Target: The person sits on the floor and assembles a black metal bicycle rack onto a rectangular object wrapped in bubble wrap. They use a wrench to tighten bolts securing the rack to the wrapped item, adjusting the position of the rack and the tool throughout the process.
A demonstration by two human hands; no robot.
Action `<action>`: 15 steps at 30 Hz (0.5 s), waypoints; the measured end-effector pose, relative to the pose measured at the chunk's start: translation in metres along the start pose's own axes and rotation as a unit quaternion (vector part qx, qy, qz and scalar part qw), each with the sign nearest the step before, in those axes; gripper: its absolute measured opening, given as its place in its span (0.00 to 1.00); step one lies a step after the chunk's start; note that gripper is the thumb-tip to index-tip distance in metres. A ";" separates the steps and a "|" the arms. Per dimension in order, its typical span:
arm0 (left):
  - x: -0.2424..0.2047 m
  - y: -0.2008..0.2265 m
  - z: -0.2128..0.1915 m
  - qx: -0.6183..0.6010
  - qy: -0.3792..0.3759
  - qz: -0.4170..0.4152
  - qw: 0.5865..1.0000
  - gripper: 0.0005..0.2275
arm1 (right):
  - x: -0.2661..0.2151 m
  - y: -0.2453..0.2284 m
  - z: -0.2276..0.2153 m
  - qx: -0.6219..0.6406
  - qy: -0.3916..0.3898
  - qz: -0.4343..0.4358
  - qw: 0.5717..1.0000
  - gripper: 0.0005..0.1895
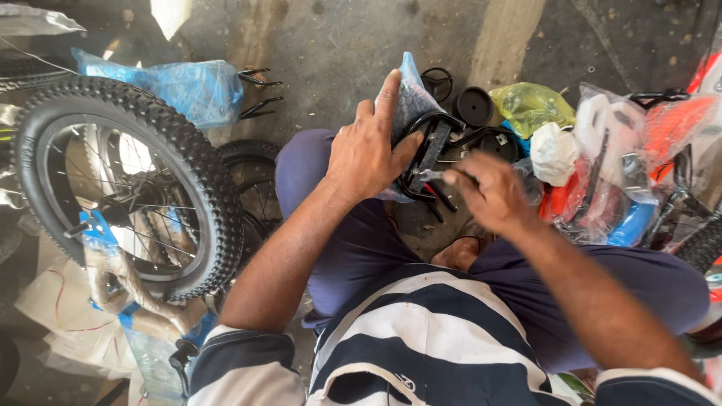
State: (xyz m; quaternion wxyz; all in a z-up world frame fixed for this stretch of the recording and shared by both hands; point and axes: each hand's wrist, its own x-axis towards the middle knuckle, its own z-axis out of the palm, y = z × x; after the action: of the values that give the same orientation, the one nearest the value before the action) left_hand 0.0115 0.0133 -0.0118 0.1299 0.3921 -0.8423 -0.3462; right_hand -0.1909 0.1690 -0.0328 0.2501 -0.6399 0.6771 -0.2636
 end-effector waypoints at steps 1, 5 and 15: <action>-0.001 0.000 0.002 0.000 0.010 0.011 1.000 0.43 | 0.012 0.001 -0.015 -0.102 -0.009 -0.077 0.992 0.21; -0.003 0.005 0.003 0.010 -0.020 -0.002 1.000 0.43 | 0.053 -0.024 -0.042 -0.266 -0.059 -0.239 0.932 0.15; -0.005 0.002 0.004 0.018 -0.032 0.020 0.999 0.43 | 0.067 -0.057 -0.059 -0.405 -0.084 -0.371 0.831 0.08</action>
State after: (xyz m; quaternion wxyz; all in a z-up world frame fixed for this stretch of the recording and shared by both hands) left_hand 0.0120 0.0202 -0.0131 0.1029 0.3662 -0.8597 -0.3410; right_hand -0.1927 0.1020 0.0487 -0.0921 -0.9068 0.4111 0.0156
